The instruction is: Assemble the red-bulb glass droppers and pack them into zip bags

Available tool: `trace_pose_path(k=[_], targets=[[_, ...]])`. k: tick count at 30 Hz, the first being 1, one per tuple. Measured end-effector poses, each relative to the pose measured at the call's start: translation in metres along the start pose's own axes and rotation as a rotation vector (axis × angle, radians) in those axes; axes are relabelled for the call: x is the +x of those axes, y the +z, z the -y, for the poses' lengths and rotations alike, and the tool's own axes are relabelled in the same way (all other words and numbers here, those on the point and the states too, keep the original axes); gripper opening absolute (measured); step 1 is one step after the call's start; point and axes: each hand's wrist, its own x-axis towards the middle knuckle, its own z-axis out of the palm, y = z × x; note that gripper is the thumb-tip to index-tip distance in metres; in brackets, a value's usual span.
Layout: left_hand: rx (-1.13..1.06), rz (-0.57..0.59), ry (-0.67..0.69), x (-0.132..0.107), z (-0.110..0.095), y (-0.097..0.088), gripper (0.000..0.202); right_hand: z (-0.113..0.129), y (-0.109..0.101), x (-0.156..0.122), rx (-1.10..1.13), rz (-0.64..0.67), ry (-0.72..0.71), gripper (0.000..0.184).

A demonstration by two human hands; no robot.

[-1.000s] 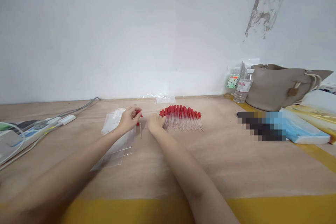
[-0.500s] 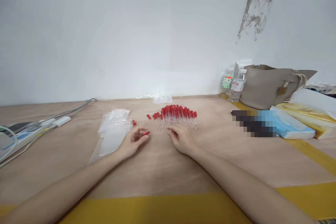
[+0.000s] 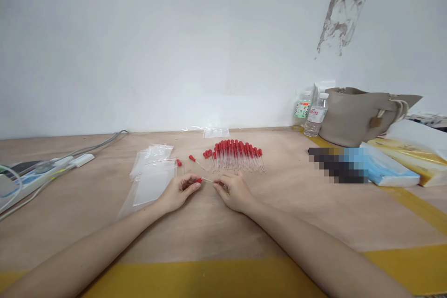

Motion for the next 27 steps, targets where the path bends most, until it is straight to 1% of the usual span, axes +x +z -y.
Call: trace_pose_path(k=[6,9,11,14,17,22,27], targets=[[-0.013,-0.038,-0.007,0.001,-0.003,0.002,0.019,-0.001,0.002,-0.001,0.041,0.054,0.002,0.018],[0.027,-0.048,0.031,-0.002,-0.003,0.0,0.018,-0.005,0.003,0.0,0.082,0.075,-0.01,0.017],[0.07,-0.033,0.065,-0.004,-0.004,-0.001,0.017,-0.009,0.002,0.001,0.086,0.096,-0.039,0.018],[0.148,0.026,0.121,-0.008,-0.009,-0.002,0.016,-0.012,-0.003,0.002,0.032,0.136,-0.104,0.018],[0.233,0.086,0.174,-0.011,-0.014,-0.002,0.017,-0.009,-0.009,0.003,-0.069,0.152,-0.143,0.017],[0.342,0.056,0.205,-0.012,-0.017,0.001,0.019,0.003,-0.01,0.002,-0.167,0.108,-0.155,0.019],[0.381,0.06,0.264,-0.013,-0.012,0.003,0.018,0.008,-0.001,0.003,-0.203,0.139,-0.16,0.025]])
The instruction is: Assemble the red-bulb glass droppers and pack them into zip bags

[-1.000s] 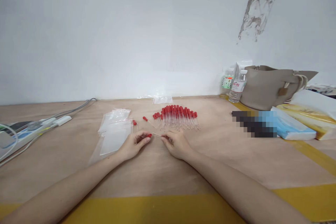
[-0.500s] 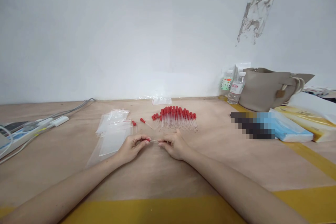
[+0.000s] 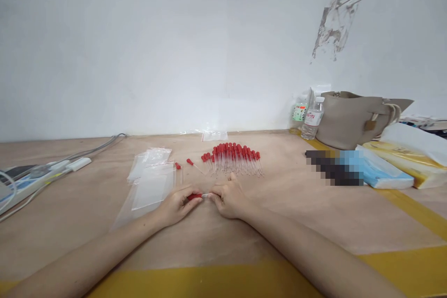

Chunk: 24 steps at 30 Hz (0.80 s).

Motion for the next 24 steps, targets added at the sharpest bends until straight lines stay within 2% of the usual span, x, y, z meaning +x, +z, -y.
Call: trace_pose_path(k=[4,8,14,18,20,24], targets=[[0.013,-0.003,0.034,0.002,0.003,0.001,0.018,0.001,0.003,0.002,-0.011,0.037,0.008,0.028],[0.018,-0.008,0.002,0.005,0.006,-0.002,0.018,-0.001,0.001,0.004,-0.01,0.047,0.027,0.03],[0.016,-0.075,-0.068,0.006,0.007,-0.008,0.022,-0.007,-0.01,0.0,0.053,0.036,0.05,0.026],[0.085,-0.137,-0.023,0.006,0.015,-0.016,0.019,-0.012,-0.015,-0.005,0.026,-0.015,0.045,0.022],[0.167,-0.217,-0.039,0.006,0.025,-0.024,0.017,-0.017,-0.015,-0.007,0.011,-0.062,0.124,0.021],[0.298,-0.343,-0.194,0.005,0.047,-0.04,0.026,-0.03,-0.013,-0.002,0.09,-0.12,0.393,0.021]])
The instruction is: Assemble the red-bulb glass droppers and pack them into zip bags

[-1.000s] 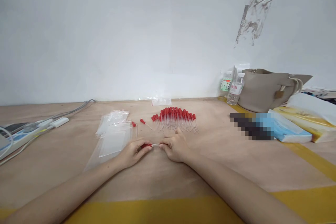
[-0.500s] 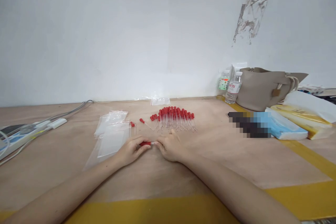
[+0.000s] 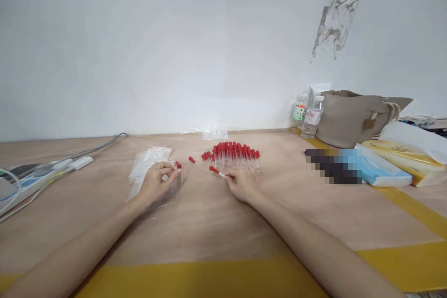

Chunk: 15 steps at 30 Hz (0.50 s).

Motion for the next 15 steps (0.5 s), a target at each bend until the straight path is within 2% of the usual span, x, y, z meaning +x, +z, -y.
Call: trace_pose_path(k=[2,4,8,11,15], targets=[[0.044,-0.012,-0.064,0.002,0.011,-0.002,0.018,-0.002,0.001,0.009,0.05,0.011,0.136,0.023],[0.073,0.026,-0.106,0.003,0.02,-0.002,0.023,0.0,0.003,0.02,0.048,0.012,0.23,0.025],[0.132,0.127,-0.147,0.009,0.036,0.0,0.021,0.015,0.012,0.048,-0.139,-0.048,0.275,0.032],[0.159,0.203,-0.062,0.021,0.046,0.001,0.024,0.032,0.026,0.068,-0.267,-0.085,0.25,0.033],[0.183,0.362,0.166,0.043,0.053,0.0,0.027,0.048,0.044,0.085,-0.36,-0.02,0.281,0.033]])
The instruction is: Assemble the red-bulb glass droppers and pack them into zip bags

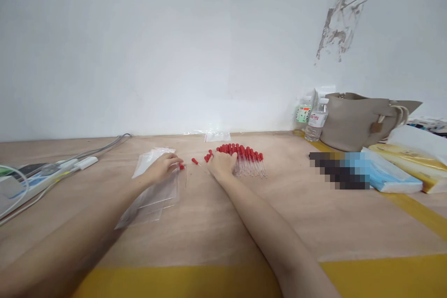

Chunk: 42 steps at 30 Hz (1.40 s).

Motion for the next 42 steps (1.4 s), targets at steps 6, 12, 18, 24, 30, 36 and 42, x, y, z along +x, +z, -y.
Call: trace_pose_path(k=[6,12,18,24,30,36,42], targets=[[-0.041,0.211,0.191,0.018,0.007,-0.006,0.025,0.002,0.008,0.004,-0.023,0.084,0.034,0.03],[-0.08,0.143,0.162,0.02,0.009,-0.004,0.017,0.026,0.008,-0.014,0.031,0.044,-0.13,0.029],[-0.24,-0.182,-0.078,0.008,-0.001,-0.008,0.02,0.068,0.022,-0.029,0.125,0.115,-0.216,0.032],[-0.471,-0.316,-0.169,-0.012,-0.023,-0.005,0.022,0.066,0.022,-0.027,0.114,0.2,-0.144,0.028],[-0.968,-0.22,-0.398,-0.022,-0.062,0.015,0.025,-0.006,0.002,-0.047,0.216,0.075,-0.402,0.026],[-1.05,-0.097,-0.341,-0.026,-0.103,0.029,0.024,-0.078,-0.014,-0.065,0.439,-0.061,-0.514,0.016],[-0.833,-0.043,-0.191,-0.028,-0.116,0.026,0.024,-0.078,-0.018,-0.082,0.493,-0.088,-0.516,0.017]])
